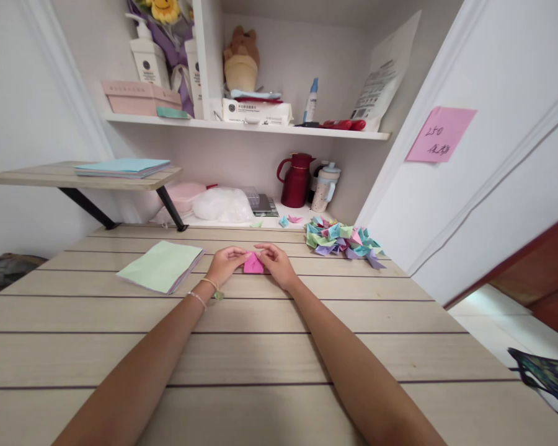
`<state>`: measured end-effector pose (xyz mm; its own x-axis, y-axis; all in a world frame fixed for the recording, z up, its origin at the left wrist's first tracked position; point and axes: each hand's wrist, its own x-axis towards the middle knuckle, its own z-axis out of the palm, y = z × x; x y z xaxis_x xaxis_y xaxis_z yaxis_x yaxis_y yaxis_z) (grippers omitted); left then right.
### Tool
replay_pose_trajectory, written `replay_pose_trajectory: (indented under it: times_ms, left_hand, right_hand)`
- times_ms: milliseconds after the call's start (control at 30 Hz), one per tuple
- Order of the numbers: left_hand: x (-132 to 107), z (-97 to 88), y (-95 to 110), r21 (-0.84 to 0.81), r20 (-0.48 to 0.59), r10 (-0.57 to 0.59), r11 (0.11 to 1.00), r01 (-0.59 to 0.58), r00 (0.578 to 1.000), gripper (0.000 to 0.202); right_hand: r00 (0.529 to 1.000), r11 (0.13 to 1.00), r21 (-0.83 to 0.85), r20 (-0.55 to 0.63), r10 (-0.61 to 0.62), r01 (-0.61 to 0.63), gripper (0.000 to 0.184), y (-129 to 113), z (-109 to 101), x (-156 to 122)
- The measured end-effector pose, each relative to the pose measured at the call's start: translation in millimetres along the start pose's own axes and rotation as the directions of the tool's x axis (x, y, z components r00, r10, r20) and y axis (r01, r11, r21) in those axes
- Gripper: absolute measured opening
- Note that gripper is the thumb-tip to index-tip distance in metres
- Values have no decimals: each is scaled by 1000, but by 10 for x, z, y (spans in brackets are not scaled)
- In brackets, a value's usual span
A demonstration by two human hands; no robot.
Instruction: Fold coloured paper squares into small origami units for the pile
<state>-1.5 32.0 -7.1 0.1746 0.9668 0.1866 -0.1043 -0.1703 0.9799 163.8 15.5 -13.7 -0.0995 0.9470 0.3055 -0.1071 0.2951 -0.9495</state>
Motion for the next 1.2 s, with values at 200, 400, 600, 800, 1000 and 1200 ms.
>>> replay_pose_trajectory:
  times_ms: [200,400,600,800,1000,1200]
  left_hand:
    - [-19,16,19,-64,3,-35,997,35,999,35]
    - [-56,39,73,-19,52,-13,1000,14,999,31]
    - [-32,36,50,17,28,15,1000,-16,1000,27]
    - [-15,31,27,5,64,28,1000,-29,998,25]
    - [7,18,-8,-34,58,41,999,-39,997,31]
    - [56,-19,-61,6,-116,103,995,-103,988,44]
  right_hand:
    - [1000,999,37,20,20,-21,40,-29,-1,1]
    - [996,987,135,13,86,-87,35,16,-16,45]
    - [995,985,139,2,104,-104,32,8,-16,40]
    - [994,981,161,8,111,-111,34,24,-21,49]
    - [996,978,187,-12,92,-88,32,19,-17,51]
    - [992,976,206,-87,91,-72,29,-15,-14,27]
